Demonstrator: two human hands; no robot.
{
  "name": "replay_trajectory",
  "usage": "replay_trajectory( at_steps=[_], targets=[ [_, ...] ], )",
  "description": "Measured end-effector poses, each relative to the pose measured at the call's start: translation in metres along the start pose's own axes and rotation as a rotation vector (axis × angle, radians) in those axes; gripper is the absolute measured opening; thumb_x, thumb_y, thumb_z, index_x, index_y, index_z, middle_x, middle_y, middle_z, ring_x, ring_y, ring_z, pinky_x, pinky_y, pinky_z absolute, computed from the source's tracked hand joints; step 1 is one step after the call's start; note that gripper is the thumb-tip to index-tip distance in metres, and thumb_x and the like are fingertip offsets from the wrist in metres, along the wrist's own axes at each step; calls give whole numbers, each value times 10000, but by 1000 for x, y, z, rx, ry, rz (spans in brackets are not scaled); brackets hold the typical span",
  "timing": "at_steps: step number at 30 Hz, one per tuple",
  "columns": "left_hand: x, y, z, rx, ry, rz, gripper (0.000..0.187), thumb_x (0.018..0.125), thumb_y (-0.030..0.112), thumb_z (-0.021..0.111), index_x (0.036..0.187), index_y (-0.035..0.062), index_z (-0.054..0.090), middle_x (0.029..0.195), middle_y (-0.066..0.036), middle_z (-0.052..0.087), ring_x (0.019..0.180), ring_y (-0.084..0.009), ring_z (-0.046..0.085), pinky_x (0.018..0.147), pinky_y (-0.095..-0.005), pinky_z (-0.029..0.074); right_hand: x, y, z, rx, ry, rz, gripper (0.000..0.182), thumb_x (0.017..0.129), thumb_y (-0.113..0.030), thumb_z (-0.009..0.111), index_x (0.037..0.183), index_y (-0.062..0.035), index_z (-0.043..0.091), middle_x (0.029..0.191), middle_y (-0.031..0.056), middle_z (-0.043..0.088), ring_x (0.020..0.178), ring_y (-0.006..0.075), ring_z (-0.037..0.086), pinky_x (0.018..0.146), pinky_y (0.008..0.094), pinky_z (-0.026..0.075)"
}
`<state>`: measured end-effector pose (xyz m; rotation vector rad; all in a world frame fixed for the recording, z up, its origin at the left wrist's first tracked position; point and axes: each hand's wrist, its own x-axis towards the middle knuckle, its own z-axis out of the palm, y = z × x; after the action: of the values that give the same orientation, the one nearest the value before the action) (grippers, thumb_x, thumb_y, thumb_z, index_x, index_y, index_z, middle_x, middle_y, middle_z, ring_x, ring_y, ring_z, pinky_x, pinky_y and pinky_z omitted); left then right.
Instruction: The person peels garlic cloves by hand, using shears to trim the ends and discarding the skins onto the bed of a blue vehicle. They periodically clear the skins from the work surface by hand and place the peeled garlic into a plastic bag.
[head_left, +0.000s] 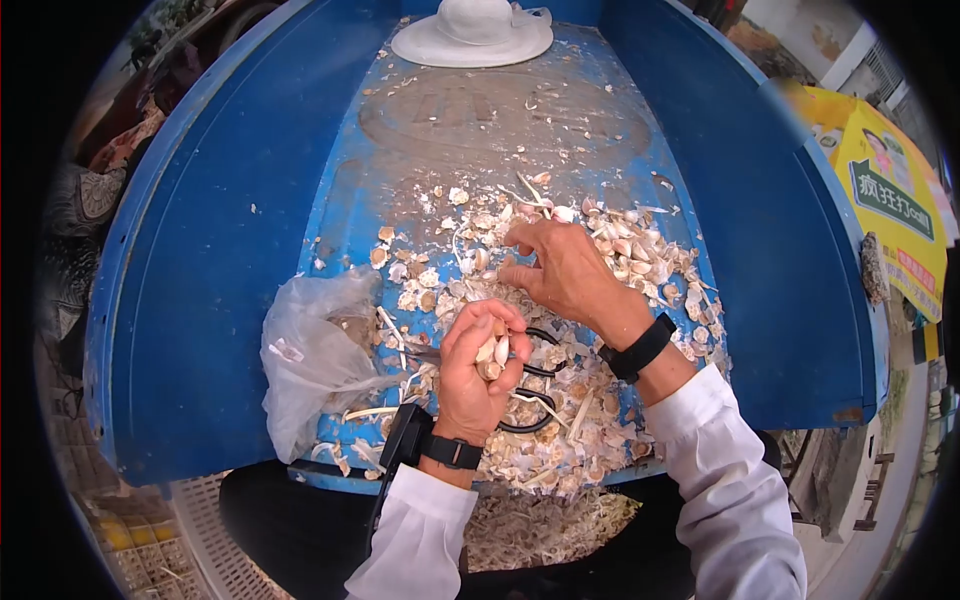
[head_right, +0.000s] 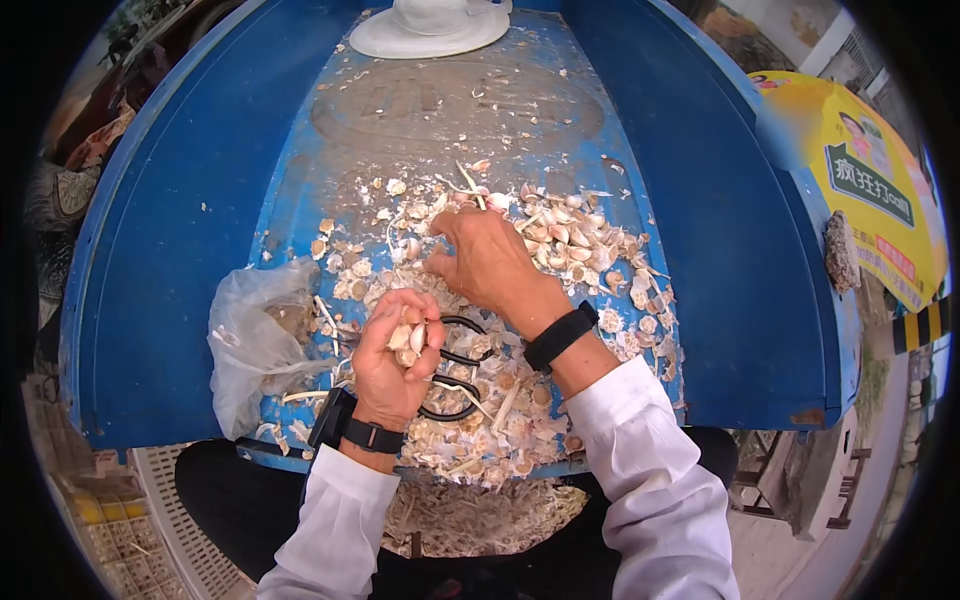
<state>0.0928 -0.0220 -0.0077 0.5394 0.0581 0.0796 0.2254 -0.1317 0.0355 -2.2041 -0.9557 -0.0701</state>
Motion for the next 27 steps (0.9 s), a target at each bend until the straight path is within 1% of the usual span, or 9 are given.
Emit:
replay_trajectory(
  at_steps=[4, 8, 12, 14, 18, 20, 23, 26, 27],
  targets=[
    [1, -3, -6, 70, 53, 33, 291, 1037, 321, 398, 969, 61, 512, 909, -74, 538, 662, -121, 546, 358, -164, 265, 11, 6, 24, -330, -152, 22, 190, 782, -130, 657, 924, -9, 696, 694, 131, 653, 694, 228, 669, 655, 349, 524],
    [4, 8, 10, 42, 199, -52, 309, 1037, 335, 387, 1029, 63, 532, 875, -64, 558, 677, -124, 573, 355, -164, 303, 0, -19, -7, 176, 26, 249, 159, 793, -128, 659, 859, 10, 701, 774, 184, 685, 654, 223, 666, 626, 313, 521],
    [6, 11, 15, -121, 299, -129, 306, 1027, 350, 403, 1041, 76, 538, 876, -67, 564, 699, -140, 584, 353, -176, 320, 10, -31, -6, 570, -237, 310, 152, 838, -43, 658, 975, 9, 696, 855, 110, 703, 745, 152, 652, 683, 298, 519],
    [6, 9, 6, -124, 285, -121, 289, 1023, 347, 413, 1022, 86, 537, 875, -66, 563, 707, -147, 586, 352, -180, 323, 27, -3, 23, -7, -78, -215, 206, 782, 9, 644, 982, 1, 693, 884, 175, 690, 816, 296, 667, 748, 365, 524],
    [1, 2, -7, -95, 195, -61, 209, 1011, 293, 439, 928, 115, 511, 857, -58, 555, 719, -162, 587, 353, -184, 344, 41, 11, 42, -269, -248, -167, 257, 752, -5, 611, 1001, -9, 675, 862, 209, 660, 817, 393, 627, 752, 426, 508],
    [2, -1, -13, -174, 178, -47, 239, 1009, 311, 434, 978, 102, 544, 900, -76, 586, 738, -168, 596, 363, -191, 363, 38, 16, 34, -230, -257, -166, 221, 809, -68, 620, 1015, -6, 672, 799, 146, 671, 710, 317, 637, 671, 396, 508],
    [5, 12, 8, -183, 358, -59, 309, 1007, 347, 423, 1048, 79, 571, 948, -96, 622, 752, -178, 609, 372, -201, 381, 28, -11, 5, 424, -163, 265, 188, 838, -151, 672, 957, -7, 697, 820, 109, 707, 735, 160, 656, 678, 301, 510],
    [12, 11, 6, -268, 411, -19, 373, 1006, 375, 411, 1102, 55, 576, 974, -102, 645, 750, -178, 621, 380, -204, 399, 27, -14, 1, 453, -337, 164, 189, 868, -105, 647, 1015, 11, 677, 760, 12, 627, 647, 93, 555, 559, 265, 457],
    [14, 10, 4, -255, 425, -24, 341, 1001, 350, 434, 1082, 52, 577, 942, -93, 641, 737, -175, 620, 373, -203, 393, 30, -8, 9, 231, -235, 31, 179, 804, -50, 667, 973, 7, 686, 756, 68, 648, 644, 172, 606, 594, 316, 496]
  ],
)
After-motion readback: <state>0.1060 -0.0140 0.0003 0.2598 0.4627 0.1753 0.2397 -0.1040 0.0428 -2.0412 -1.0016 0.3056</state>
